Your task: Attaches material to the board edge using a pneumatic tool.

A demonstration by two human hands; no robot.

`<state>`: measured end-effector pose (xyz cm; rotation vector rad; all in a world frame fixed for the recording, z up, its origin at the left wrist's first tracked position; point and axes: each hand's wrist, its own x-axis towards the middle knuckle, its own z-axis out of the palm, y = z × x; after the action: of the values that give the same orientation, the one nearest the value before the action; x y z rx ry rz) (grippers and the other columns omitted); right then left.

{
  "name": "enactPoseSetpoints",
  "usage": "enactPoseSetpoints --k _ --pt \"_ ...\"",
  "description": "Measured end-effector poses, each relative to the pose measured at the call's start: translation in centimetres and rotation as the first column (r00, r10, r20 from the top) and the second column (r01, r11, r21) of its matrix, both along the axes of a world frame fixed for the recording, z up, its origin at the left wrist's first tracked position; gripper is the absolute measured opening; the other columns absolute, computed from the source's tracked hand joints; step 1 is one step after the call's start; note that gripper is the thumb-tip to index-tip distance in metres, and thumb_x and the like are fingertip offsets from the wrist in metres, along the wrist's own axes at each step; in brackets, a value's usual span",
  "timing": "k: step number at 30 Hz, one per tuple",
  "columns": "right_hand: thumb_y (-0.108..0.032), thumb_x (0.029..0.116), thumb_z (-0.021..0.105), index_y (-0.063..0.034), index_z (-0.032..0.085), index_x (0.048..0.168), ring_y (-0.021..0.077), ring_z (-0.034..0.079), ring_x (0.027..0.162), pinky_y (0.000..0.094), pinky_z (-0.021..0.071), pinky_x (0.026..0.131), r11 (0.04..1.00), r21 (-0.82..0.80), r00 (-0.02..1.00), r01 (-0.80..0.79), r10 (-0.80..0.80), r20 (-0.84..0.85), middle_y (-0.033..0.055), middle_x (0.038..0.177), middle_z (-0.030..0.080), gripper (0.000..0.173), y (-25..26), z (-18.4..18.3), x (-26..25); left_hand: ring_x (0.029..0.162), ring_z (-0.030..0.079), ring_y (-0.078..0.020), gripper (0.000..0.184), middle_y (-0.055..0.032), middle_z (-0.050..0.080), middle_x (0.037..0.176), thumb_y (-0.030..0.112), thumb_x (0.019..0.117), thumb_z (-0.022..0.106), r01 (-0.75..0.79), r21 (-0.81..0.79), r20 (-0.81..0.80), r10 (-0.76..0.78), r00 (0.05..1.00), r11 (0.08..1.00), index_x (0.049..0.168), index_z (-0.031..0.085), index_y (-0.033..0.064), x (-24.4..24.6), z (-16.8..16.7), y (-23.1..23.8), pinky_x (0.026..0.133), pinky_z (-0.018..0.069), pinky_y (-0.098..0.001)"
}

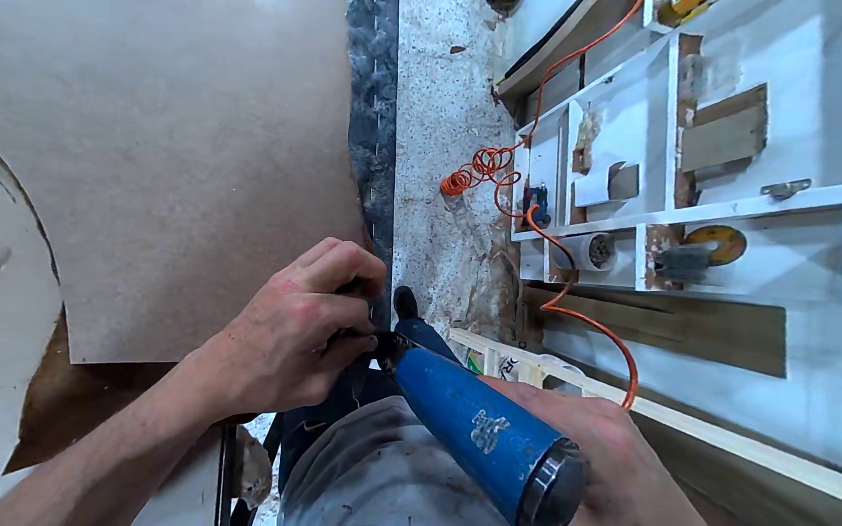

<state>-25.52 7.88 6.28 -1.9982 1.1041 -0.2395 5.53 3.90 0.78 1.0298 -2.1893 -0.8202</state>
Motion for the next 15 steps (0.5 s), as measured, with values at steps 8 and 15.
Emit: enactPoseSetpoints --k 8,15 --pt "-0.034 0.0899 0.078 -0.0165 0.067 0.125 -0.0003 0.069 0.099 0.0244 0.0608 0.088 0.969 0.017 0.962 0.245 -0.246 0.122 -0.0039 0.107 0.075 0.041 -0.2 1.7 -2.8 0.115 0.058 -0.0138 0.011 -0.0011 0.064 0.115 0.022 0.0852 0.069 0.003 0.044 0.017 -0.004 1.0 0.999 0.078 0.075 0.0162 0.3 0.5 -0.4 0.096 0.0522 -0.0284" --pt "-0.034 0.0997 0.055 0.017 0.036 0.147 0.013 0.067 0.101 0.0353 0.0578 0.09 0.97 0.163 0.973 0.183 -0.203 0.114 0.0191 0.118 0.066 0.073 -6.8 4.7 -10.2 0.12 0.061 -0.014 0.021 -0.0013 0.062 0.128 0.03 0.0977 0.062 -0.551 0.107 -0.108 0.561 0.821 0.827 0.1 0.075 0.0131 3.0 3.3 4.4 0.099 0.0568 -0.0353"
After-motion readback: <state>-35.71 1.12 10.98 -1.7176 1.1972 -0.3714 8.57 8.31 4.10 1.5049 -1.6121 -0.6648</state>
